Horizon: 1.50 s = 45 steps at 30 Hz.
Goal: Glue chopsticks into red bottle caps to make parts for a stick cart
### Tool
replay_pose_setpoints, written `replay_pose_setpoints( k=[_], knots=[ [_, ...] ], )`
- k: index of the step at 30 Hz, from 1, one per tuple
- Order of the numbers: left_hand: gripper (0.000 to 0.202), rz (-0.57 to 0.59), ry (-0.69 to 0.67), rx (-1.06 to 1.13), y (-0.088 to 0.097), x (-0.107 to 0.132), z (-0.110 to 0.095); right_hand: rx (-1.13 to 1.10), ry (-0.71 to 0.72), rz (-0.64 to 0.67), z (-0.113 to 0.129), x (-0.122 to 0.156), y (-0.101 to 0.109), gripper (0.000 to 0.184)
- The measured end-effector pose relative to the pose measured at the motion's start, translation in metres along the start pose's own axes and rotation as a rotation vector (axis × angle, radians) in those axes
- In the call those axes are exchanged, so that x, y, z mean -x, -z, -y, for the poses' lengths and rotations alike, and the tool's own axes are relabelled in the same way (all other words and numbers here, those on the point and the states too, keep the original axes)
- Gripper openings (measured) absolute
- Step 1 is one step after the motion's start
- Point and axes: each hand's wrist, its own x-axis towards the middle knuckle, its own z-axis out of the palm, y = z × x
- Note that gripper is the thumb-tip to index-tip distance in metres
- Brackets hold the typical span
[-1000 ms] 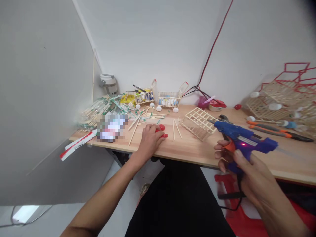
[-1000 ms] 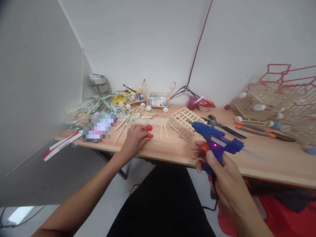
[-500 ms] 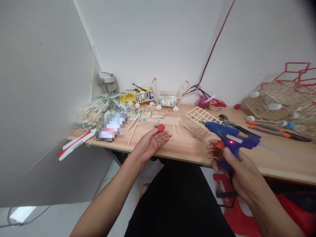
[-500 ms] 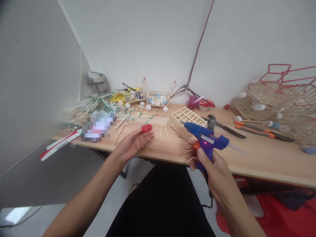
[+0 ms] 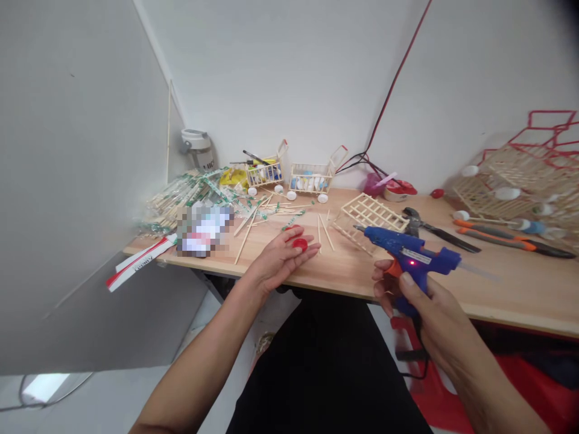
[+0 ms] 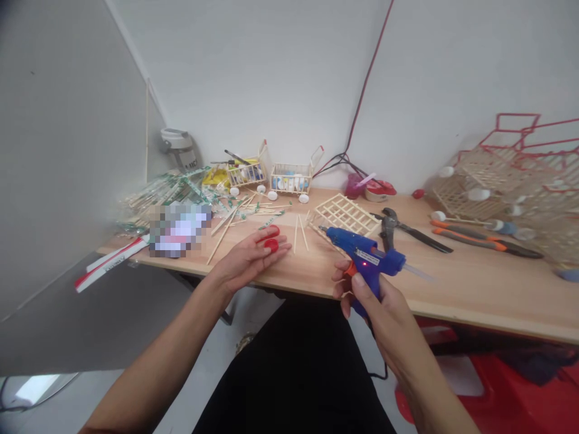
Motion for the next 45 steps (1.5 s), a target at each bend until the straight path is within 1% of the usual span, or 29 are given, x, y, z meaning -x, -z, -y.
replay_pose_setpoints(
  k=[4,8,11,13,14,18,20,23,26,29,32,34,36,40,43,45],
  knots=[
    [0.041,0.054,-0.059,-0.098,0.000,0.004,0.008,0.067,-0.002,0.002,0.003,0.003,-0.002,0.039],
    [0.044,0.102,-0.232,-0.293,0.000,0.003,0.016,0.137,0.006,0.065,0.004,0.007,-0.004,0.040],
    [0.037,0.095,-0.318,-0.420,0.000,0.004,0.017,0.182,0.021,0.139,0.006,0.012,-0.005,0.040],
    [0.032,0.090,-0.319,-0.439,0.000,0.006,0.016,0.207,0.025,0.178,0.006,0.015,-0.006,0.040],
    [0.032,0.089,-0.310,-0.421,0.000,0.007,0.015,0.211,0.031,0.194,0.007,0.017,-0.007,0.040],
    [0.053,0.101,-0.248,-0.272,0.002,0.008,0.014,0.204,0.053,0.227,0.008,0.020,-0.007,0.039],
    [0.058,0.113,-0.243,-0.260,0.002,0.007,0.014,0.210,0.061,0.205,0.007,0.019,-0.007,0.040],
    [0.054,0.139,-0.249,-0.363,-0.002,0.008,0.018,0.245,0.088,0.108,0.007,0.014,-0.009,0.041],
    [0.047,0.140,-0.290,-0.496,-0.013,0.016,0.025,0.405,0.149,-0.018,0.006,0.007,-0.016,0.038],
    [0.045,0.030,-0.394,-0.662,-0.025,0.026,0.037,0.522,0.181,-0.083,0.004,0.002,-0.026,0.036],
    [0.036,-0.066,-0.530,-0.844,-0.032,0.032,0.047,0.522,0.118,-0.094,-0.001,-0.001,-0.035,0.035],
    [0.032,-0.073,-0.615,-0.960,-0.035,0.033,0.050,0.516,0.089,-0.113,-0.003,-0.002,-0.038,0.035],
    [0.032,-0.050,-0.671,-1.034,-0.036,0.032,0.051,0.486,0.061,-0.134,-0.005,-0.003,-0.038,0.034],
    [0.030,0.004,-0.668,-1.042,-0.037,0.030,0.049,0.309,-0.032,-0.116,-0.007,-0.005,-0.039,0.034],
    [0.032,0.049,-0.625,-0.924,-0.038,0.029,0.048,0.146,-0.052,-0.125,-0.007,-0.005,-0.044,0.035],
    [0.033,0.075,-0.568,-0.808,-0.040,0.027,0.047,0.069,-0.052,-0.149,-0.008,-0.007,-0.048,0.036]
  ],
)
